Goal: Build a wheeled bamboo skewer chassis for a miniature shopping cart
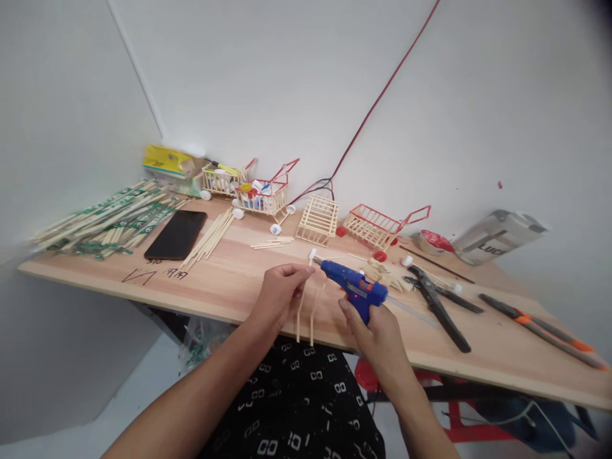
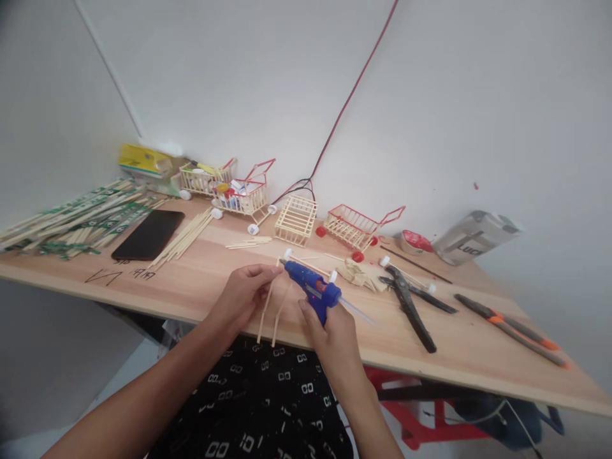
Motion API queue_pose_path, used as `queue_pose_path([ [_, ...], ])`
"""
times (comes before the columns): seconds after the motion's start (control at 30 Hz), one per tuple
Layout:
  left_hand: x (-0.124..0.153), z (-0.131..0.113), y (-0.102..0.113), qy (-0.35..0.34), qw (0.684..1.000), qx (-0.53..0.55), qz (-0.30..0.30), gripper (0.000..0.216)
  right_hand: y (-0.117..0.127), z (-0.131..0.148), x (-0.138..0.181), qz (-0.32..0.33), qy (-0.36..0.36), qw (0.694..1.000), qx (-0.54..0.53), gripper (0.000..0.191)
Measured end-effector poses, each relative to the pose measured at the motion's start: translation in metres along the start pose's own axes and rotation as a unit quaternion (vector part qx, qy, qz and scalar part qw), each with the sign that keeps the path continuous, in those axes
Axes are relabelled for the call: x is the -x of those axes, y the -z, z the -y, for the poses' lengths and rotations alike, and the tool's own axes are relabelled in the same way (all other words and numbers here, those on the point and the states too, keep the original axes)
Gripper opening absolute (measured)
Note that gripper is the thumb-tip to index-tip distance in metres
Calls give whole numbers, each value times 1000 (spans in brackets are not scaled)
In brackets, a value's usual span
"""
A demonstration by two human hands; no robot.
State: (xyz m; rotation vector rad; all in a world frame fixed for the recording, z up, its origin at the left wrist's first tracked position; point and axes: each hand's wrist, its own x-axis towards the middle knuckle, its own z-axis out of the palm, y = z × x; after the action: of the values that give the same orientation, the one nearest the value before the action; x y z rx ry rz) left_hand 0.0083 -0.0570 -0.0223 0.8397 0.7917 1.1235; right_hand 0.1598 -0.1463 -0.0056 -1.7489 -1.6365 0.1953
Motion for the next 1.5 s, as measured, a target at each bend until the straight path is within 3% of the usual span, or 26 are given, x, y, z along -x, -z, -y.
queue_pose_path([
  [0.97, 3, -4, 1, 4, 1000, -18, 9, 28, 5, 2, -4, -38, 0, 999, -4, 40],
  [1.5, 4, -4, 0, -3, 1000, -22, 8, 27, 4, -4, -2, -12, 2, 1000, 11, 40],
])
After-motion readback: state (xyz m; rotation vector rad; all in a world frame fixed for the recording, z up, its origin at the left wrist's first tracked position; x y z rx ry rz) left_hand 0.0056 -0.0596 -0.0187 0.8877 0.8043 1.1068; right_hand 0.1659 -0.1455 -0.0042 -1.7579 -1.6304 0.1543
